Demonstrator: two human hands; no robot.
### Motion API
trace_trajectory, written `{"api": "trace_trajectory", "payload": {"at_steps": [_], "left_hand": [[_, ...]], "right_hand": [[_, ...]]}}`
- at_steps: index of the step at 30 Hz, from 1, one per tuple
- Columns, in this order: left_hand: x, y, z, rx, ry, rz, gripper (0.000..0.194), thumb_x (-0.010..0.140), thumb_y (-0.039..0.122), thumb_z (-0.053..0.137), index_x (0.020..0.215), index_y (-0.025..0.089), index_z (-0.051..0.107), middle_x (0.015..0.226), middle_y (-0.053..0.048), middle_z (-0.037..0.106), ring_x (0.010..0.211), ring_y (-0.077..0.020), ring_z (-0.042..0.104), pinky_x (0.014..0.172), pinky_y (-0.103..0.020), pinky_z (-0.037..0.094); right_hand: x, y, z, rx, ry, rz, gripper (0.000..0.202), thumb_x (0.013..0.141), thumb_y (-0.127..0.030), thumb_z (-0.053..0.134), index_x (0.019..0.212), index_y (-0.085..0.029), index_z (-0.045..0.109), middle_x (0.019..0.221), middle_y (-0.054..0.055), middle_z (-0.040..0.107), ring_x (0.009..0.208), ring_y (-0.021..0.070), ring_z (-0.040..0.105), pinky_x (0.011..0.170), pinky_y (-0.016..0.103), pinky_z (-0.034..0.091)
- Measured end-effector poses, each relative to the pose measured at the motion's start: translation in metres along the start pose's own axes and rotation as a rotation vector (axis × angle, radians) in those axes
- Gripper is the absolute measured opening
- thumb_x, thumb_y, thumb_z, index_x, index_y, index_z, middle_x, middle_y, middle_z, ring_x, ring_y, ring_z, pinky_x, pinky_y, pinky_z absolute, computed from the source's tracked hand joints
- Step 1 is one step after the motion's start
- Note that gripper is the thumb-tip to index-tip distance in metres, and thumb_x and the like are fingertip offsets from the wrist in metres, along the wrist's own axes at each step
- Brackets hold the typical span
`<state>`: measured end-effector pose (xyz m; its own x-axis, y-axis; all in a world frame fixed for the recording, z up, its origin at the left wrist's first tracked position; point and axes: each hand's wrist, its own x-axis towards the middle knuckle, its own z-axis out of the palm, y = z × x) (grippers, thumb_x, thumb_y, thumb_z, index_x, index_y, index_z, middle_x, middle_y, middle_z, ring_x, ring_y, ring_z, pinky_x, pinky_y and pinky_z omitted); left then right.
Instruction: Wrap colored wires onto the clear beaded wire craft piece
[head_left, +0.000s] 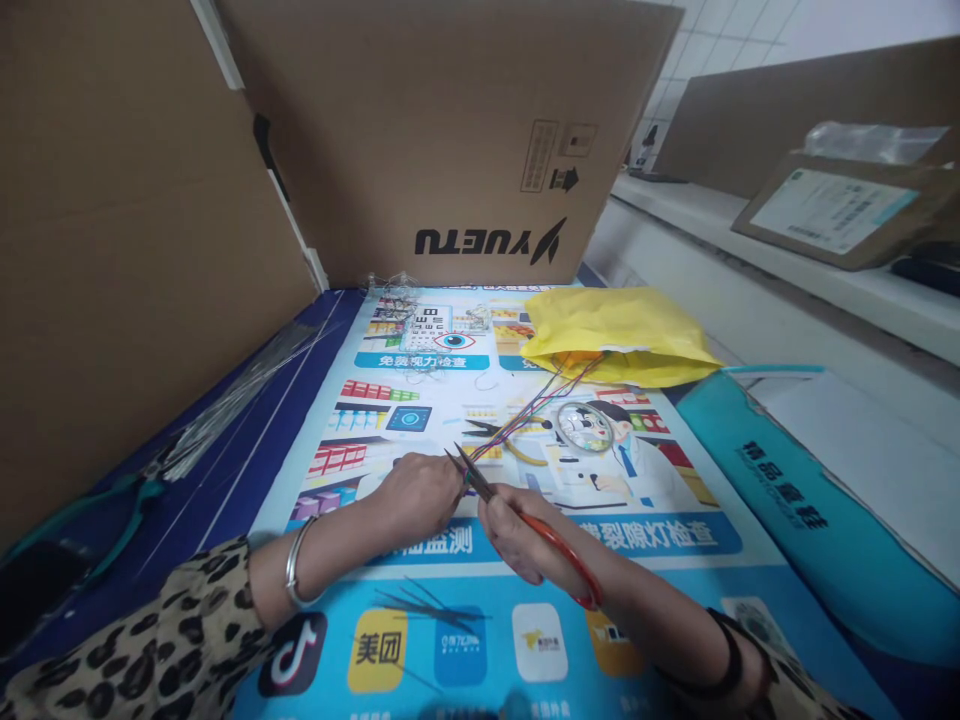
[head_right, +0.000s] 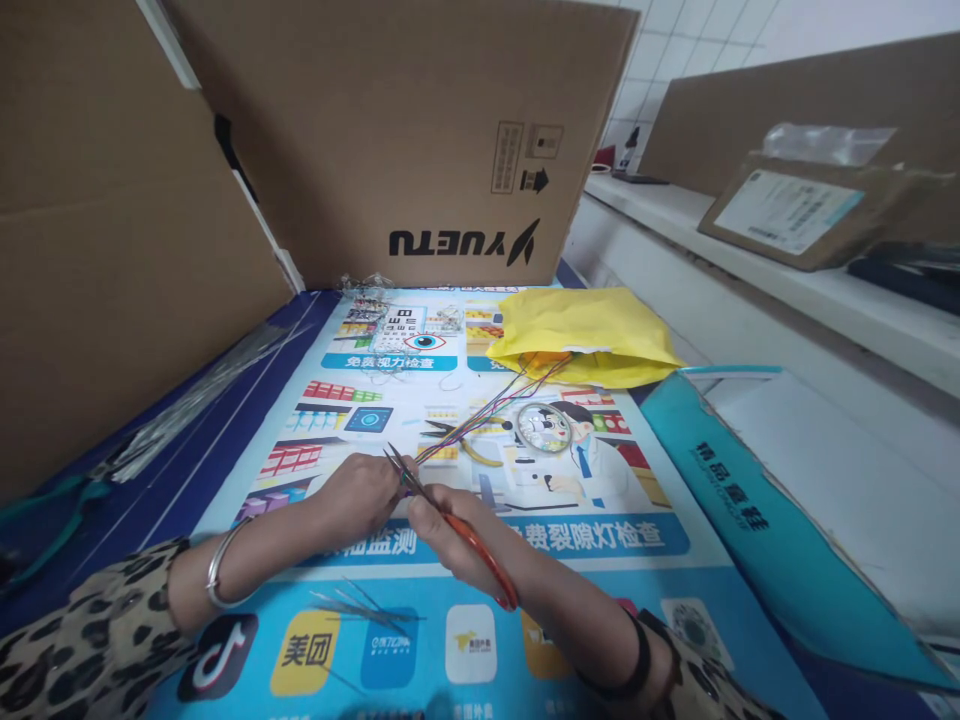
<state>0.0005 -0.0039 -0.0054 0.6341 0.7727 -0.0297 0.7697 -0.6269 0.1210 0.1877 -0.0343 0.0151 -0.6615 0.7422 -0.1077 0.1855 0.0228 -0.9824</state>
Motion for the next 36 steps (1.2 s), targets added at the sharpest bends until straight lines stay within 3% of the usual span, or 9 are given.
{"api": "trace_trajectory", "payload": {"at_steps": [5, 11, 15, 19, 21, 24, 29, 33, 36], "left_hand": [[-0.003, -0.004, 0.002, 0.020, 0.008, 0.028, 0.015, 0.075, 0.010, 0.048, 0.079, 0.013, 0.061, 0.073, -0.011, 0.067, 0.066, -0.0248, 0.065, 0.056, -0.030, 0.048], [-0.001, -0.001, 0.001, 0.034, 0.011, 0.020, 0.014, 0.077, 0.010, 0.047, 0.078, 0.014, 0.061, 0.071, -0.010, 0.067, 0.066, -0.0231, 0.065, 0.056, -0.028, 0.046], [0.000, 0.004, 0.002, -0.031, -0.013, 0.090, 0.012, 0.078, 0.014, 0.049, 0.077, 0.014, 0.060, 0.073, -0.010, 0.067, 0.068, -0.0242, 0.065, 0.057, -0.029, 0.046], [0.002, -0.003, 0.001, -0.146, 0.030, -0.039, 0.014, 0.082, 0.015, 0.044, 0.086, 0.016, 0.057, 0.078, -0.009, 0.066, 0.071, -0.0234, 0.063, 0.059, -0.030, 0.044], [0.003, -0.008, -0.001, -0.331, 0.080, -0.071, 0.016, 0.087, 0.020, 0.037, 0.088, 0.017, 0.054, 0.079, -0.006, 0.063, 0.072, -0.0203, 0.060, 0.063, -0.029, 0.043], [0.004, -0.014, -0.004, -0.842, 0.153, -0.110, 0.025, 0.093, 0.037, 0.032, 0.087, 0.019, 0.048, 0.071, 0.000, 0.053, 0.061, -0.0131, 0.049, 0.056, -0.025, 0.038], [0.002, -0.020, -0.006, -1.674, 0.130, -0.165, 0.043, 0.082, 0.062, 0.042, 0.092, 0.020, 0.040, 0.059, 0.008, 0.027, 0.045, -0.0060, 0.020, 0.043, -0.020, 0.013], [-0.002, -0.023, -0.012, -1.820, 0.108, -0.091, 0.052, 0.066, 0.051, 0.071, 0.093, 0.021, 0.038, 0.064, 0.008, 0.032, 0.048, -0.0041, 0.023, 0.045, -0.020, 0.015], [-0.002, -0.022, -0.015, -1.752, 0.171, -0.207, 0.051, 0.061, 0.032, 0.078, 0.093, 0.021, 0.039, 0.065, 0.009, 0.032, 0.050, -0.0034, 0.027, 0.046, -0.019, 0.018]], "right_hand": [[0.002, 0.003, 0.004, -0.092, 0.085, 0.060, 0.047, 0.088, -0.060, 0.034, 0.066, -0.019, 0.041, 0.051, -0.005, 0.039, 0.040, 0.0051, 0.034, 0.036, 0.019, 0.026], [0.001, 0.007, 0.002, 0.110, -0.023, 0.107, 0.046, 0.086, -0.064, 0.034, 0.080, -0.019, 0.046, 0.042, -0.009, 0.038, 0.031, 0.0070, 0.035, 0.033, 0.019, 0.030], [0.003, 0.003, 0.002, 0.128, -0.003, 0.075, 0.045, 0.087, -0.062, 0.036, 0.077, -0.019, 0.044, 0.042, -0.009, 0.039, 0.034, 0.0069, 0.035, 0.037, 0.020, 0.033], [0.003, -0.005, -0.002, 0.079, 0.022, 0.059, 0.047, 0.085, -0.064, 0.037, 0.077, -0.019, 0.045, 0.045, -0.008, 0.039, 0.037, 0.0070, 0.036, 0.040, 0.020, 0.033], [0.002, -0.008, -0.007, 0.085, 0.021, 0.037, 0.048, 0.086, -0.065, 0.033, 0.081, -0.018, 0.045, 0.046, -0.008, 0.040, 0.038, 0.0076, 0.037, 0.042, 0.021, 0.034], [0.001, -0.006, -0.014, 0.103, 0.030, 0.024, 0.046, 0.088, -0.062, 0.031, 0.082, -0.019, 0.044, 0.046, -0.007, 0.042, 0.038, 0.0087, 0.038, 0.043, 0.022, 0.034], [0.003, 0.004, -0.021, 0.108, 0.064, 0.047, 0.040, 0.091, -0.056, 0.033, 0.083, -0.018, 0.045, 0.044, -0.007, 0.043, 0.038, 0.0088, 0.039, 0.042, 0.021, 0.033], [0.004, 0.007, -0.020, 0.155, 0.082, 0.043, 0.036, 0.092, -0.052, 0.034, 0.082, -0.019, 0.044, 0.043, -0.008, 0.043, 0.037, 0.0089, 0.039, 0.041, 0.021, 0.033], [0.004, 0.004, -0.020, 0.141, 0.076, 0.028, 0.034, 0.091, -0.051, 0.037, 0.081, -0.019, 0.044, 0.044, -0.007, 0.044, 0.037, 0.0087, 0.039, 0.041, 0.021, 0.033]]}}
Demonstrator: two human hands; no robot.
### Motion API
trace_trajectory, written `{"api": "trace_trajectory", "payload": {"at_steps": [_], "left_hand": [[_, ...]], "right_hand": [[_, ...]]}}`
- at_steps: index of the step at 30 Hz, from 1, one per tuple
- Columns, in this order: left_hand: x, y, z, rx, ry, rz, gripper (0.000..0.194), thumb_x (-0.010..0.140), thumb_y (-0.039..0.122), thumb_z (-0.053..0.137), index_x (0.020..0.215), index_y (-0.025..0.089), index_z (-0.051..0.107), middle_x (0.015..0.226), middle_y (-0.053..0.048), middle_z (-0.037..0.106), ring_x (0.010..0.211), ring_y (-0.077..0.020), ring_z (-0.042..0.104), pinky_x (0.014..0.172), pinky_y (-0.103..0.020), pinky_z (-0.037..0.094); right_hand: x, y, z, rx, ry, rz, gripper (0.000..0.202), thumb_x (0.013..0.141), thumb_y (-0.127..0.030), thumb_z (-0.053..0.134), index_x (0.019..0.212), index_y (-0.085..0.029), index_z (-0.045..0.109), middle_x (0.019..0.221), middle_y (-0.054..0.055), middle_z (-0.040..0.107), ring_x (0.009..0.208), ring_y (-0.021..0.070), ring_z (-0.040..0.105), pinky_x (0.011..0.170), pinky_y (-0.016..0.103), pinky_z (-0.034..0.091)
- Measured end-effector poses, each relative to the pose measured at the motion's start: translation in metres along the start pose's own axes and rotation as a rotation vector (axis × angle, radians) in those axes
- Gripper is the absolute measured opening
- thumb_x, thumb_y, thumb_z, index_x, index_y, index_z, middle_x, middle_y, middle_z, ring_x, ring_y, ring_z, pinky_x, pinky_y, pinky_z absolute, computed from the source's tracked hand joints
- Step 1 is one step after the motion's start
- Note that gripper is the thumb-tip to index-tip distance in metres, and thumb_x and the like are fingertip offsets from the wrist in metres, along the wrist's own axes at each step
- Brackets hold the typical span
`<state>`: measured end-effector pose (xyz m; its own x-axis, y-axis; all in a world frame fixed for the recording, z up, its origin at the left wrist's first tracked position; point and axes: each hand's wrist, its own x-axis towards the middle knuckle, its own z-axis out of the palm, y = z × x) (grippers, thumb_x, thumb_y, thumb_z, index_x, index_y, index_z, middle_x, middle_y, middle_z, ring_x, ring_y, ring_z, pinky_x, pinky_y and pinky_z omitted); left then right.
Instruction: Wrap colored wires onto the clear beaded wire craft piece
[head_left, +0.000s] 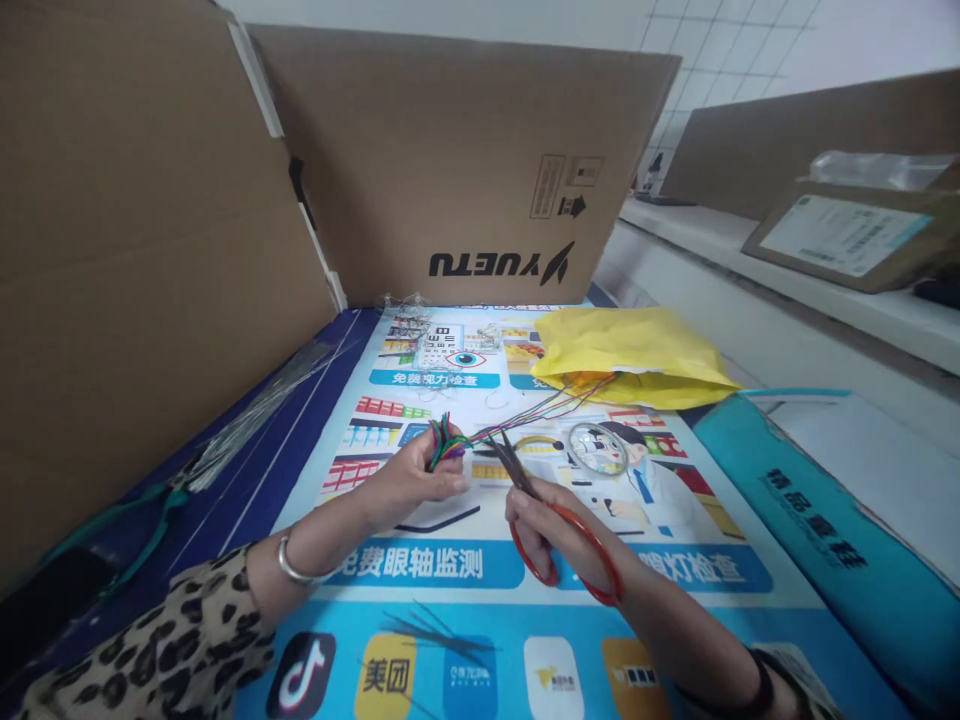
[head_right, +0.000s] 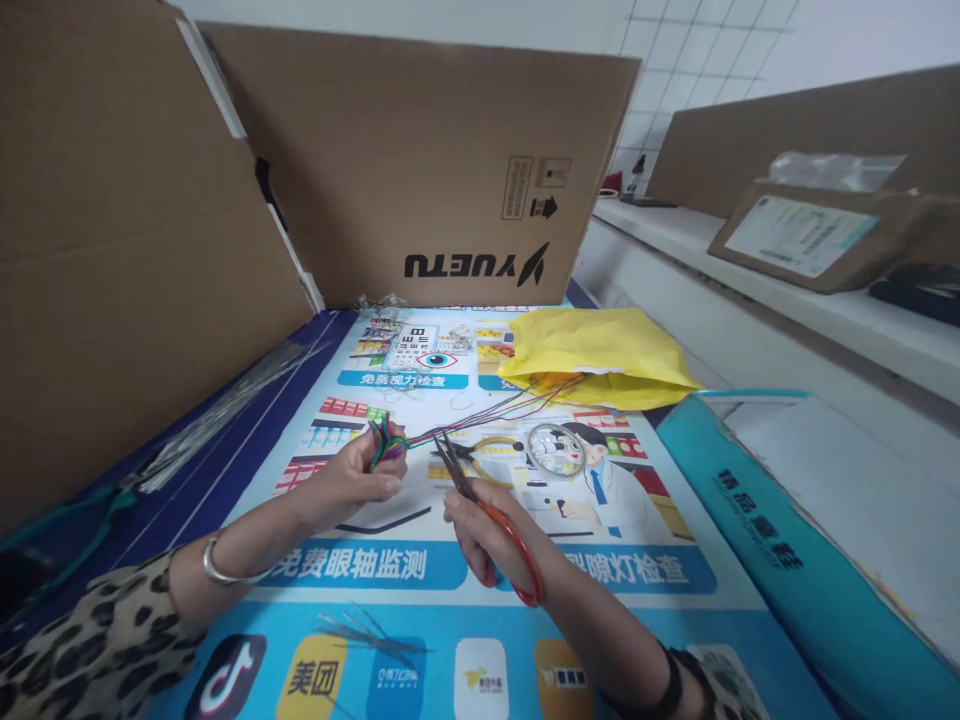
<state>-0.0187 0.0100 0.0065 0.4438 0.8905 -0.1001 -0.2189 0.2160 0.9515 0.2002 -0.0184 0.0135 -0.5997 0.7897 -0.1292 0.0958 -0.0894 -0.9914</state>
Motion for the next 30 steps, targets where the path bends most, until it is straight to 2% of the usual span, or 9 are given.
{"api": "trace_trajectory", "payload": {"at_steps": [3, 7, 12, 14, 16, 18, 20, 24, 30], "left_hand": [[0.003, -0.001, 0.003, 0.008, 0.111, 0.024, 0.040, 0.068, 0.029, 0.073, 0.091, 0.020, 0.041, 0.063, 0.009, 0.035, 0.047, -0.0028, 0.025, 0.045, -0.019, 0.017], [0.007, 0.002, 0.006, -0.042, 0.129, 0.107, 0.027, 0.076, 0.032, 0.066, 0.085, 0.018, 0.045, 0.058, 0.008, 0.035, 0.046, -0.0041, 0.027, 0.045, -0.020, 0.018], [0.007, 0.010, 0.007, -0.016, 0.166, 0.187, 0.022, 0.088, 0.039, 0.051, 0.081, 0.017, 0.050, 0.059, 0.006, 0.037, 0.054, -0.0077, 0.037, 0.054, -0.021, 0.032], [0.008, 0.013, 0.008, 0.020, 0.227, 0.227, 0.024, 0.089, 0.039, 0.050, 0.077, 0.017, 0.051, 0.070, 0.002, 0.048, 0.066, -0.0091, 0.046, 0.064, -0.022, 0.038], [0.010, 0.017, 0.009, 0.053, 0.293, 0.245, 0.024, 0.089, 0.039, 0.050, 0.078, 0.018, 0.053, 0.092, -0.003, 0.057, 0.086, -0.0115, 0.052, 0.074, -0.023, 0.041], [0.012, 0.023, 0.013, 0.065, 0.336, 0.243, 0.025, 0.089, 0.042, 0.049, 0.079, 0.020, 0.054, 0.114, -0.004, 0.056, 0.106, -0.0151, 0.050, 0.080, -0.025, 0.042], [0.016, 0.031, 0.020, 0.061, 0.348, 0.268, 0.028, 0.089, 0.044, 0.047, 0.077, 0.020, 0.054, 0.123, -0.004, 0.054, 0.118, -0.0180, 0.045, 0.086, -0.029, 0.042], [0.029, 0.045, 0.037, -0.025, 0.299, 0.400, 0.029, 0.090, 0.040, 0.047, 0.070, 0.019, 0.048, 0.118, -0.004, 0.062, 0.120, -0.0182, 0.048, 0.095, -0.033, 0.038], [0.051, 0.057, 0.072, -0.056, 0.285, 0.610, 0.024, 0.092, 0.041, 0.043, 0.078, 0.021, 0.044, 0.090, -0.002, 0.071, 0.107, -0.0178, 0.060, 0.099, -0.038, 0.039]], "right_hand": [[-0.001, -0.007, 0.001, -0.040, 0.017, -0.003, 0.034, 0.091, -0.051, 0.038, 0.079, -0.019, 0.044, 0.045, -0.006, 0.045, 0.040, 0.0099, 0.042, 0.042, 0.022, 0.035], [-0.002, -0.013, 0.003, -0.095, 0.043, 0.006, 0.036, 0.090, -0.051, 0.039, 0.072, -0.020, 0.043, 0.044, -0.005, 0.044, 0.043, 0.0115, 0.045, 0.043, 0.023, 0.036], [-0.005, -0.015, 0.004, -0.111, 0.041, -0.010, 0.039, 0.090, -0.050, 0.039, 0.065, -0.021, 0.042, 0.045, -0.005, 0.044, 0.043, 0.0108, 0.046, 0.044, 0.022, 0.037], [-0.006, -0.014, 0.004, -0.112, 0.043, 0.001, 0.039, 0.090, -0.049, 0.039, 0.064, -0.020, 0.041, 0.044, -0.005, 0.043, 0.042, 0.0102, 0.045, 0.044, 0.022, 0.037], [-0.006, -0.011, 0.004, -0.108, 0.039, -0.002, 0.040, 0.090, -0.049, 0.040, 0.063, -0.020, 0.041, 0.044, -0.006, 0.044, 0.040, 0.0091, 0.044, 0.043, 0.021, 0.037], [-0.004, -0.006, 0.004, -0.079, 0.032, -0.013, 0.039, 0.089, -0.051, 0.041, 0.065, -0.020, 0.041, 0.044, -0.006, 0.044, 0.037, 0.0081, 0.042, 0.040, 0.021, 0.035], [-0.003, 0.001, 0.004, -0.031, 0.039, -0.021, 0.038, 0.088, -0.053, 0.042, 0.069, -0.020, 0.042, 0.044, -0.007, 0.045, 0.034, 0.0076, 0.040, 0.037, 0.020, 0.034], [-0.001, 0.012, 0.003, 0.038, 0.071, -0.029, 0.037, 0.086, -0.054, 0.044, 0.073, -0.020, 0.042, 0.044, -0.008, 0.045, 0.032, 0.0078, 0.040, 0.035, 0.019, 0.033], [-0.001, 0.008, 0.002, 0.086, 0.149, -0.132, 0.041, 0.085, -0.057, 0.045, 0.075, -0.018, 0.045, 0.055, -0.004, 0.049, 0.043, 0.0083, 0.047, 0.043, 0.021, 0.038]]}}
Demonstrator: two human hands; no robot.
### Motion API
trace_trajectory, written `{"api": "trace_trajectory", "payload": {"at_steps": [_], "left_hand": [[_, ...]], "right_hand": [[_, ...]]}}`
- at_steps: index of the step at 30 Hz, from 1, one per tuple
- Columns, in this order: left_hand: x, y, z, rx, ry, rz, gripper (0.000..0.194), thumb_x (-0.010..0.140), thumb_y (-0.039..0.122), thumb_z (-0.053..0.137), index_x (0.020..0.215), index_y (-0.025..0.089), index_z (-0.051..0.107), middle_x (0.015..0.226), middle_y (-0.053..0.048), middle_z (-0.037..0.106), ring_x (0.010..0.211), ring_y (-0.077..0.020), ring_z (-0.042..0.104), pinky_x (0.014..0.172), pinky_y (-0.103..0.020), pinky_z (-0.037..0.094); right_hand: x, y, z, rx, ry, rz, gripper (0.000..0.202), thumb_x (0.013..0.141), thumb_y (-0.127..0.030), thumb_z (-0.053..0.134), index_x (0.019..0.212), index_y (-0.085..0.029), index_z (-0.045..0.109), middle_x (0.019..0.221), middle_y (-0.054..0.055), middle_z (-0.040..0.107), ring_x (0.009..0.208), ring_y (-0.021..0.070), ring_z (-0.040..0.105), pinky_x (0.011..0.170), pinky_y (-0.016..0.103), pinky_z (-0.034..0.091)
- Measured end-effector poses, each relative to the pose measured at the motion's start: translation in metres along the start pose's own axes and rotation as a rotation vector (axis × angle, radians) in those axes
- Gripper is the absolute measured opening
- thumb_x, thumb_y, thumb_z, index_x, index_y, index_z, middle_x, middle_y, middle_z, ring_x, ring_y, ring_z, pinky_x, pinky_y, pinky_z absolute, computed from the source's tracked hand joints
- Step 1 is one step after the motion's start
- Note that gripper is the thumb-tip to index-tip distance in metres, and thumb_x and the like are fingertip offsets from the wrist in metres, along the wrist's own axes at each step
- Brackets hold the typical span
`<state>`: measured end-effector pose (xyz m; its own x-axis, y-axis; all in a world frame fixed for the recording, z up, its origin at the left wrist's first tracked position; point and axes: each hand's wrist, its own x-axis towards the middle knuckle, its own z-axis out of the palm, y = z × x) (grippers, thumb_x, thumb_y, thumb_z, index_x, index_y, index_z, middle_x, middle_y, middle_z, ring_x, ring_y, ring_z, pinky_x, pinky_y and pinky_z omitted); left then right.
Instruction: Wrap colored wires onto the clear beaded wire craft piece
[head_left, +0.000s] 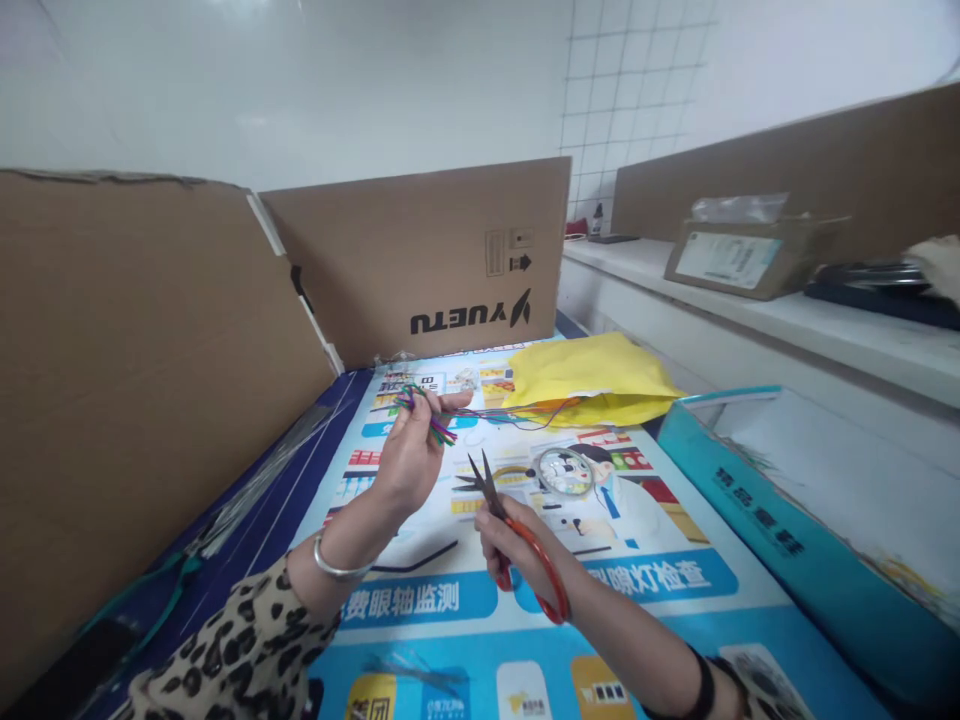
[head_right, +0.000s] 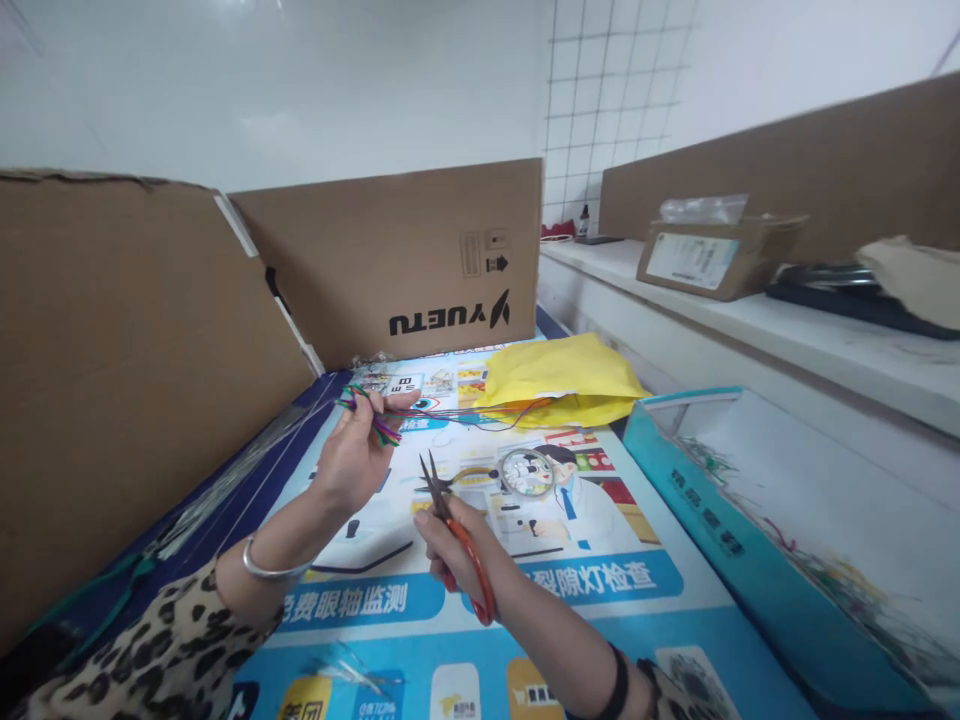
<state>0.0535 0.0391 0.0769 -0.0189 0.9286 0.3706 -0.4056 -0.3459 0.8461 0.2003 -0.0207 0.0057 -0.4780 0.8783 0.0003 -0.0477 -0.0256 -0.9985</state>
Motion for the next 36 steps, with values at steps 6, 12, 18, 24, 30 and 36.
{"api": "trace_trajectory", "payload": {"at_steps": [6, 12, 18, 24, 30, 36], "left_hand": [[0.008, -0.005, 0.030, -0.084, 0.029, 0.107, 0.023, 0.090, 0.042, 0.048, 0.080, 0.021, 0.046, 0.077, 0.004, 0.066, 0.094, -0.0174, 0.066, 0.098, -0.040, 0.042], [0.014, -0.008, 0.039, -0.116, 0.074, 0.157, 0.024, 0.092, 0.040, 0.043, 0.078, 0.021, 0.045, 0.085, 0.003, 0.066, 0.096, -0.0171, 0.066, 0.101, -0.041, 0.041], [0.016, -0.012, 0.030, -0.051, 0.096, 0.127, 0.026, 0.093, 0.040, 0.039, 0.077, 0.020, 0.042, 0.110, -0.003, 0.065, 0.109, -0.0200, 0.060, 0.104, -0.042, 0.037], [0.011, -0.019, 0.017, -0.038, 0.082, 0.071, 0.025, 0.094, 0.039, 0.038, 0.081, 0.020, 0.047, 0.122, -0.005, 0.060, 0.114, -0.0212, 0.057, 0.104, -0.042, 0.038], [0.006, -0.025, 0.016, -0.119, 0.088, 0.027, 0.027, 0.093, 0.041, 0.042, 0.088, 0.018, 0.057, 0.126, -0.008, 0.058, 0.117, -0.0219, 0.054, 0.107, -0.040, 0.034], [0.004, -0.029, 0.017, -0.134, 0.068, 0.032, 0.029, 0.093, 0.039, 0.043, 0.102, 0.019, 0.062, 0.126, -0.008, 0.059, 0.117, -0.0221, 0.055, 0.107, -0.039, 0.035]], "right_hand": [[0.015, -0.017, 0.003, 0.094, 0.101, -0.121, 0.043, 0.083, -0.060, 0.047, 0.079, -0.017, 0.046, 0.065, -0.001, 0.050, 0.055, 0.0111, 0.051, 0.049, 0.023, 0.040], [0.039, -0.022, 0.007, 0.150, 0.142, -0.155, 0.043, 0.084, -0.061, 0.045, 0.083, -0.018, 0.044, 0.068, 0.000, 0.050, 0.059, 0.0126, 0.053, 0.050, 0.023, 0.042], [0.056, -0.027, 0.009, 0.149, 0.146, -0.186, 0.040, 0.085, -0.059, 0.045, 0.082, -0.019, 0.042, 0.064, -0.002, 0.047, 0.056, 0.0117, 0.048, 0.051, 0.024, 0.041], [0.064, -0.022, 0.010, 0.083, 0.162, -0.194, 0.038, 0.087, -0.057, 0.043, 0.091, -0.019, 0.045, 0.065, -0.002, 0.046, 0.055, 0.0119, 0.046, 0.051, 0.024, 0.041], [0.066, -0.018, 0.011, 0.053, 0.219, -0.251, 0.039, 0.088, -0.054, 0.044, 0.101, -0.017, 0.048, 0.064, -0.003, 0.046, 0.055, 0.0117, 0.044, 0.051, 0.025, 0.041], [0.063, -0.019, 0.011, 0.057, 0.257, -0.252, 0.038, 0.088, -0.052, 0.045, 0.100, -0.016, 0.049, 0.064, -0.004, 0.044, 0.053, 0.0106, 0.041, 0.049, 0.025, 0.038]]}}
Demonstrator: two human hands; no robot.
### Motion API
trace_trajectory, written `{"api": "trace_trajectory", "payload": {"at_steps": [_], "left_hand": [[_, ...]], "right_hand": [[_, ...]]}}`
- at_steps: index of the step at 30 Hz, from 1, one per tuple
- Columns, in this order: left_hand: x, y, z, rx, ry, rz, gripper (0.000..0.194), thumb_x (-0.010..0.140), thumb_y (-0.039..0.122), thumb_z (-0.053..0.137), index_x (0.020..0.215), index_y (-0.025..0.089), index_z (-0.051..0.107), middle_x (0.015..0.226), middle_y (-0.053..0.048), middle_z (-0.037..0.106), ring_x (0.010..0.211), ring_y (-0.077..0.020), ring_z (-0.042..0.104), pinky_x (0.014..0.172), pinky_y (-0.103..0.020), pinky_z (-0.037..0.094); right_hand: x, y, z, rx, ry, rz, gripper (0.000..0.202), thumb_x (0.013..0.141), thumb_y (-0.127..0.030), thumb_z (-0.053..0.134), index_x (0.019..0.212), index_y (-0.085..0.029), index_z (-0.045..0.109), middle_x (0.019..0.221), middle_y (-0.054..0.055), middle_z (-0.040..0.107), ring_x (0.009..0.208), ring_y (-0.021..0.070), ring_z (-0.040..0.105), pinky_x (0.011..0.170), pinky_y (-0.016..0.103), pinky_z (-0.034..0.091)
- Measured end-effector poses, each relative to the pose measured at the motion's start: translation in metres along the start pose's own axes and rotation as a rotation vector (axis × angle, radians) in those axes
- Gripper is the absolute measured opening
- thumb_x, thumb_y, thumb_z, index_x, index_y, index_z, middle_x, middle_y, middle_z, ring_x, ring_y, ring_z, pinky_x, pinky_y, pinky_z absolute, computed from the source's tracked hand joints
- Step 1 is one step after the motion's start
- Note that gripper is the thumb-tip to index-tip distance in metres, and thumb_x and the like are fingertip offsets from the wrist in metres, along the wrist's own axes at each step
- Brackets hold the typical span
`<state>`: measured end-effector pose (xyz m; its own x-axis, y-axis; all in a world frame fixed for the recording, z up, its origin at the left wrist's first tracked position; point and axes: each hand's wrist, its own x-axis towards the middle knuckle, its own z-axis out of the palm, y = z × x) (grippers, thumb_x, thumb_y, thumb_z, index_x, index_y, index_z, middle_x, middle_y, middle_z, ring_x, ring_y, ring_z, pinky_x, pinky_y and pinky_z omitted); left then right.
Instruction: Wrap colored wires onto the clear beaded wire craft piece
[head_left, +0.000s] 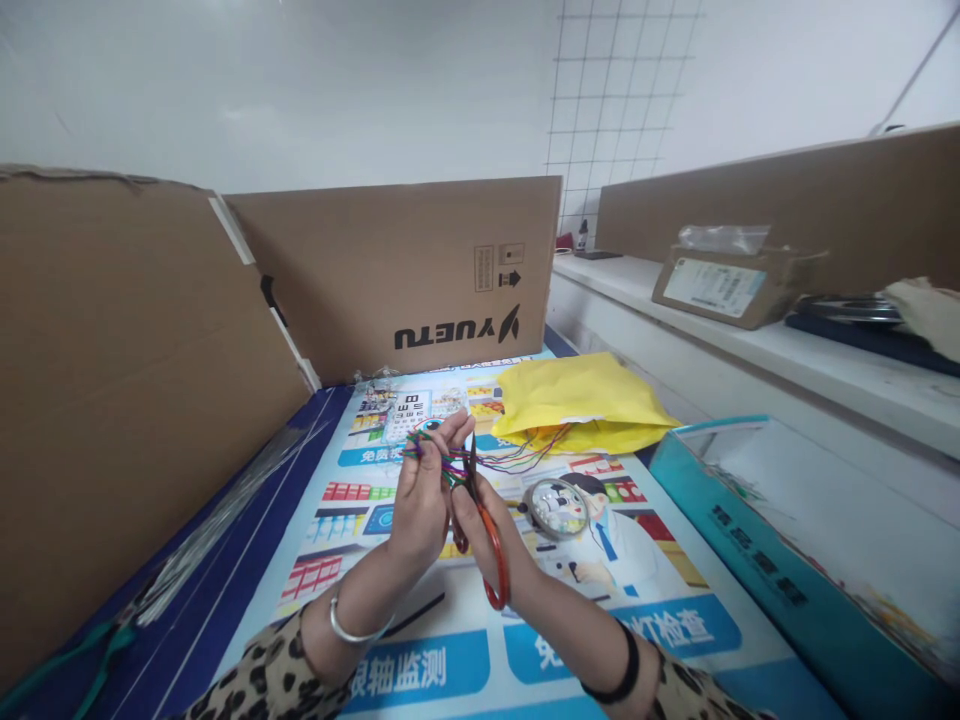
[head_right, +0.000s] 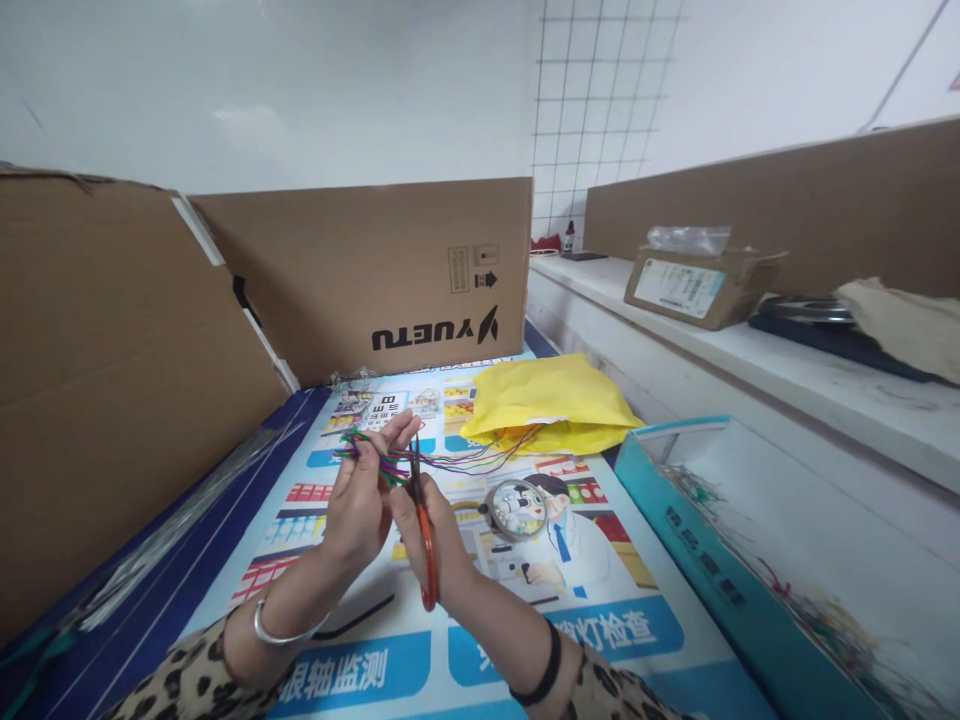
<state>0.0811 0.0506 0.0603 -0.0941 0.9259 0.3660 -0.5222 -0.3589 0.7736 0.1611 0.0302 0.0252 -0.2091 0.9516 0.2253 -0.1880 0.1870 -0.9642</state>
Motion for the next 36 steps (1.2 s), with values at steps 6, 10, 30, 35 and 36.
{"api": "trace_trajectory", "payload": {"at_steps": [6, 10, 30, 35, 36], "left_hand": [[-0.001, -0.003, -0.001, 0.006, -0.023, -0.007, 0.030, 0.094, 0.038, 0.040, 0.104, 0.020, 0.061, 0.125, -0.007, 0.059, 0.118, -0.0214, 0.054, 0.107, -0.038, 0.034], [-0.004, -0.005, -0.005, 0.104, 0.036, -0.020, 0.029, 0.092, 0.042, 0.042, 0.097, 0.021, 0.061, 0.129, -0.005, 0.056, 0.125, -0.0207, 0.046, 0.109, -0.037, 0.030], [0.011, -0.025, -0.056, 0.469, -0.426, -0.309, 0.035, 0.084, 0.049, 0.052, 0.086, 0.015, 0.059, 0.076, -0.002, 0.056, 0.071, -0.0140, 0.049, 0.068, -0.025, 0.040], [0.012, -0.022, -0.054, 0.752, -0.541, -0.153, 0.032, 0.091, 0.043, 0.039, 0.079, 0.016, 0.052, 0.071, 0.001, 0.048, 0.065, -0.0121, 0.044, 0.062, -0.023, 0.038], [0.012, -0.022, -0.053, 0.791, -0.559, -0.120, 0.033, 0.092, 0.042, 0.037, 0.078, 0.017, 0.051, 0.070, 0.001, 0.047, 0.064, -0.0122, 0.044, 0.062, -0.024, 0.038]], "right_hand": [[0.000, 0.003, 0.000, 0.033, 0.009, 0.009, 0.038, 0.086, -0.052, 0.048, 0.100, -0.018, 0.050, 0.060, -0.005, 0.045, 0.050, 0.0102, 0.041, 0.046, 0.024, 0.038], [-0.002, 0.009, -0.001, 0.059, 0.025, 0.040, 0.036, 0.085, -0.054, 0.048, 0.093, -0.018, 0.049, 0.054, -0.007, 0.043, 0.043, 0.0086, 0.040, 0.041, 0.021, 0.036], [-0.011, 0.014, -0.025, -0.015, -0.033, 0.188, 0.042, 0.084, -0.060, 0.045, 0.087, -0.018, 0.046, 0.038, -0.012, 0.037, 0.028, 0.0055, 0.033, 0.030, 0.016, 0.027], [-0.012, 0.012, -0.028, -0.057, -0.034, 0.208, 0.045, 0.081, -0.063, 0.046, 0.084, -0.018, 0.047, 0.041, -0.011, 0.037, 0.029, 0.0051, 0.032, 0.029, 0.016, 0.026], [-0.012, 0.011, -0.029, -0.051, -0.035, 0.207, 0.046, 0.081, -0.064, 0.046, 0.084, -0.018, 0.047, 0.040, -0.011, 0.036, 0.028, 0.0052, 0.032, 0.029, 0.016, 0.026]]}}
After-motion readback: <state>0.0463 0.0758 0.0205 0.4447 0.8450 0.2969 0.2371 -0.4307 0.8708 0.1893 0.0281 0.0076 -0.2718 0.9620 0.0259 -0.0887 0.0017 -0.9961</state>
